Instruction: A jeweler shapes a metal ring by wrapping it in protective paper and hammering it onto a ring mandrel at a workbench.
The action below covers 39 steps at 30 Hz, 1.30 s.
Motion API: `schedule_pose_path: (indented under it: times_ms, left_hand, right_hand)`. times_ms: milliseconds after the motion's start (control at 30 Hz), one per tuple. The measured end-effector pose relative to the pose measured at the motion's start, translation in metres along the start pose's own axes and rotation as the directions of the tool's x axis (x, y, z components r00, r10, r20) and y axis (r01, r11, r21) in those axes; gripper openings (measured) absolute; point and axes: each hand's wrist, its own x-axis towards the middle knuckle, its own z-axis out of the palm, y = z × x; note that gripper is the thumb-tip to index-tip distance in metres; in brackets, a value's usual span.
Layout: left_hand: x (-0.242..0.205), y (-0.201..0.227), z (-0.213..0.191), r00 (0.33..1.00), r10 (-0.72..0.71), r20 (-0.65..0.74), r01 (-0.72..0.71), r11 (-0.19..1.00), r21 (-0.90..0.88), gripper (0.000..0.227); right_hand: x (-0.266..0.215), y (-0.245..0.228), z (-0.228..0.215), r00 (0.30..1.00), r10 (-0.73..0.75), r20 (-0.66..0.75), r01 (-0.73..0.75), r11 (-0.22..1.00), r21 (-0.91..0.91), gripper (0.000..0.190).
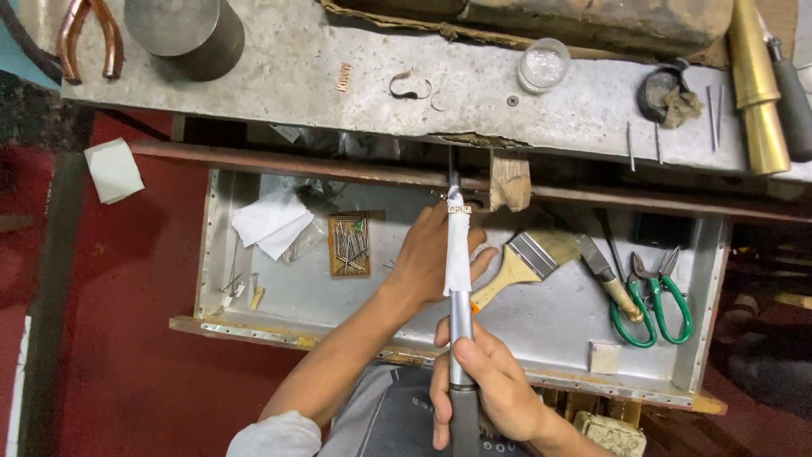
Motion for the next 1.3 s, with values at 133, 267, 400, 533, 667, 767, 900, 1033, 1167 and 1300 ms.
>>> schedule_pose_path:
  times_ms: [133, 267, 400, 533, 667, 767, 900, 1033, 1167, 1300]
  left_hand:
    - [-0.001, -0.006, -0.008, 0.999, 0.001, 0.032, 0.001, 0.998, -0.061, 0.027]
    - [-0.002, -0.011, -0.011, 1.000, -0.012, 0.027, 0.016, 0.983, -0.181, 0.022]
    - [-0.006, -0.014, -0.018, 0.996, -0.008, -0.084, -0.018, 0.955, -0.297, 0.011]
    - [-0.009, -0.021, -0.022, 0.985, -0.040, -0.168, -0.037, 0.900, -0.434, 0.020]
    - [-0.010, -0.032, -0.016, 0.983, -0.064, -0.174, -0.007, 0.924, -0.383, 0.024]
    - [-0.010, -0.039, -0.003, 0.995, 0.004, -0.104, -0.022, 0.985, -0.170, 0.036]
    - [-0.016, -0.050, 0.021, 0.991, 0.080, -0.104, -0.077, 0.996, 0.036, 0.050]
    - [-0.018, -0.054, 0.028, 0.983, 0.113, -0.146, -0.101, 0.991, 0.083, 0.060]
    - [-0.010, -0.047, 0.018, 0.978, 0.094, -0.184, -0.090, 0.995, 0.030, 0.035]
    - [-0.007, -0.047, 0.018, 0.970, 0.083, -0.228, -0.091, 0.996, -0.025, 0.036]
  right_hand:
    - [0.009, 0.000, 0.004, 1.000, 0.018, -0.008, -0.017, 0.996, 0.087, 0.030]
    - [0.018, 0.004, 0.005, 1.000, -0.002, -0.001, 0.002, 0.992, 0.122, 0.025]
    - [0.022, 0.013, 0.003, 0.999, 0.036, -0.015, -0.035, 0.999, 0.037, 0.027]
    - [0.022, 0.010, 0.007, 0.999, 0.029, -0.016, -0.028, 0.998, 0.059, 0.030]
    - [0.019, 0.012, 0.006, 0.999, 0.043, -0.023, -0.039, 0.990, 0.136, 0.028]
    - [0.018, 0.007, 0.010, 0.998, 0.052, -0.035, -0.046, 0.984, 0.172, 0.029]
    - [0.018, 0.002, 0.014, 0.999, 0.001, -0.050, 0.008, 0.986, 0.169, 0.029]
    - [0.019, 0.001, 0.014, 1.000, -0.005, -0.025, 0.010, 0.984, 0.177, 0.028]
    - [0.022, 0.001, 0.013, 0.999, 0.041, -0.009, -0.038, 0.973, 0.229, 0.029]
    - [0.023, 0.003, 0.013, 0.998, 0.061, -0.022, -0.052, 0.955, 0.292, 0.031]
